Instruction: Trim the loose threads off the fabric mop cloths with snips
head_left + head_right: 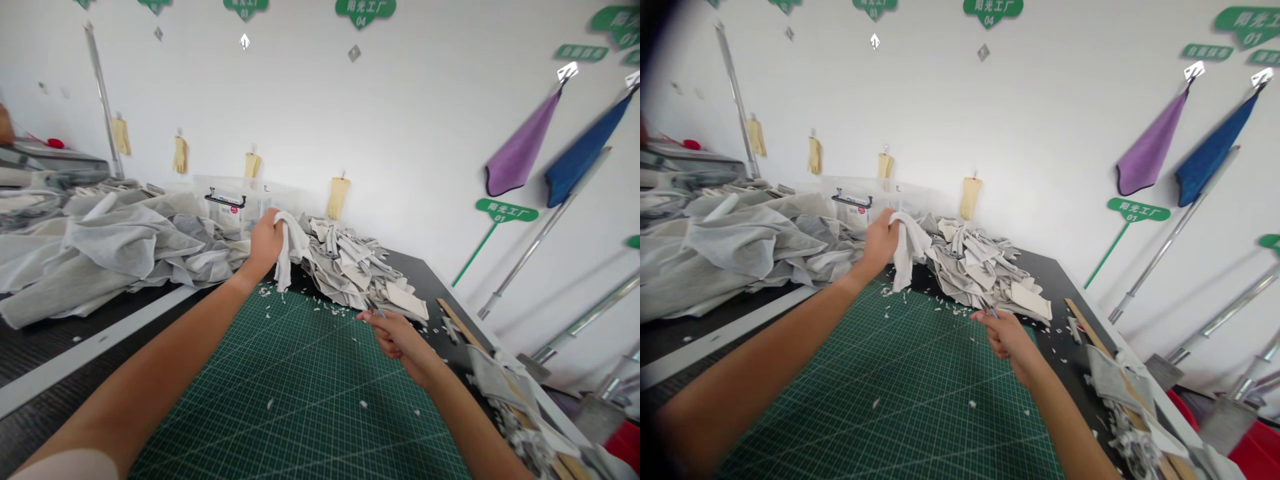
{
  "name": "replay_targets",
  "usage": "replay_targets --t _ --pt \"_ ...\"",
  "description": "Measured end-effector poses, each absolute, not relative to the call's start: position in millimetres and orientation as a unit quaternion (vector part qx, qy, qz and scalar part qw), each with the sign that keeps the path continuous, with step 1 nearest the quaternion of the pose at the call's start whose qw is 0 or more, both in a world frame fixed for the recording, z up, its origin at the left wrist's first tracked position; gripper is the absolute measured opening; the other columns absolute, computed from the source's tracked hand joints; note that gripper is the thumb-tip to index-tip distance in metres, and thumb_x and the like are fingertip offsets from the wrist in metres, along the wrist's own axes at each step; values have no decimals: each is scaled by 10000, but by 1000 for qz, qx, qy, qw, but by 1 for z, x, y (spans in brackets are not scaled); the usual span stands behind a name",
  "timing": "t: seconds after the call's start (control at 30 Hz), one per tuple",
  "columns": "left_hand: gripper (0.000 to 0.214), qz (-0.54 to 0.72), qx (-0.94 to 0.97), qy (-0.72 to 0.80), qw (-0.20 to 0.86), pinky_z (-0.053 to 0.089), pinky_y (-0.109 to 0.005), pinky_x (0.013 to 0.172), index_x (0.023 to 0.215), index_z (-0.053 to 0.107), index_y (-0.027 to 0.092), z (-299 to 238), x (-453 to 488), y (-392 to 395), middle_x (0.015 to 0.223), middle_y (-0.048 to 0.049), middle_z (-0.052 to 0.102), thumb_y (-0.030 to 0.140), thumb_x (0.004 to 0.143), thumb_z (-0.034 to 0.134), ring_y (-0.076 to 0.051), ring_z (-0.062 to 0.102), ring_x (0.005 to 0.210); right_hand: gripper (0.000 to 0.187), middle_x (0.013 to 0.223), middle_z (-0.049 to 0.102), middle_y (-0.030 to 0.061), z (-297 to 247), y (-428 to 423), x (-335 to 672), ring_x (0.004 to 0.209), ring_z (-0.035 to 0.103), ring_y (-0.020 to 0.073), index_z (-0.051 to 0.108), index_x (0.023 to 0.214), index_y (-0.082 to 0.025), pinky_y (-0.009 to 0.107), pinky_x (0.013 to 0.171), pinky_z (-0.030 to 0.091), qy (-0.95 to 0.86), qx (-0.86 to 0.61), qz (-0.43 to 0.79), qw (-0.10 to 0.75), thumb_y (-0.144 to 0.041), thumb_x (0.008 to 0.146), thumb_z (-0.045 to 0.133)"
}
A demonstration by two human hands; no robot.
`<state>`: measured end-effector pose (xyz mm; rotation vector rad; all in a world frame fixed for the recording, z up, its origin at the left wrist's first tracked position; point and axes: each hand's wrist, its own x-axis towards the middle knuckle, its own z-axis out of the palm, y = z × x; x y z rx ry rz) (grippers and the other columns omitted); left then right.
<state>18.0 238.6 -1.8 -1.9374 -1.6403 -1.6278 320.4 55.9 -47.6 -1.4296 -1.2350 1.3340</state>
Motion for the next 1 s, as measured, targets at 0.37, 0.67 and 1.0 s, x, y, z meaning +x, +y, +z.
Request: replay_targets --t 0.37,0.67,1.0 --pt "227 -533 -792 -272 -123 473 -391 947 1059 629 227 81 36 127 1072 -40 692 159 919 463 -200 612 1010 557 513 186 -135 -4 13 289 417 133 47 560 1226 -199 190 387 94 -504 -509 396 575 -472 778 748" --pt "244 -469 -818 -225 -244 530 -404 898 1105 642 291 72 40 55 1158 -50 690 244 949 460 -220 636 1048 481 593 154 -109 16 -47 273 471 94 51 603 1159 -198 206 409 79 -532 -475 431 553 -506 811 727" --pt "275 -449 -804 -210 -329 467 -338 944 1094 644 218 45 64 34 1105 -29 688 201 902 448 -206 617 1043 353 517 224 -121 4 -52 267 448 123 49 500 846 -202 215 410 96 -562 -487 454 491 -482 849 716"
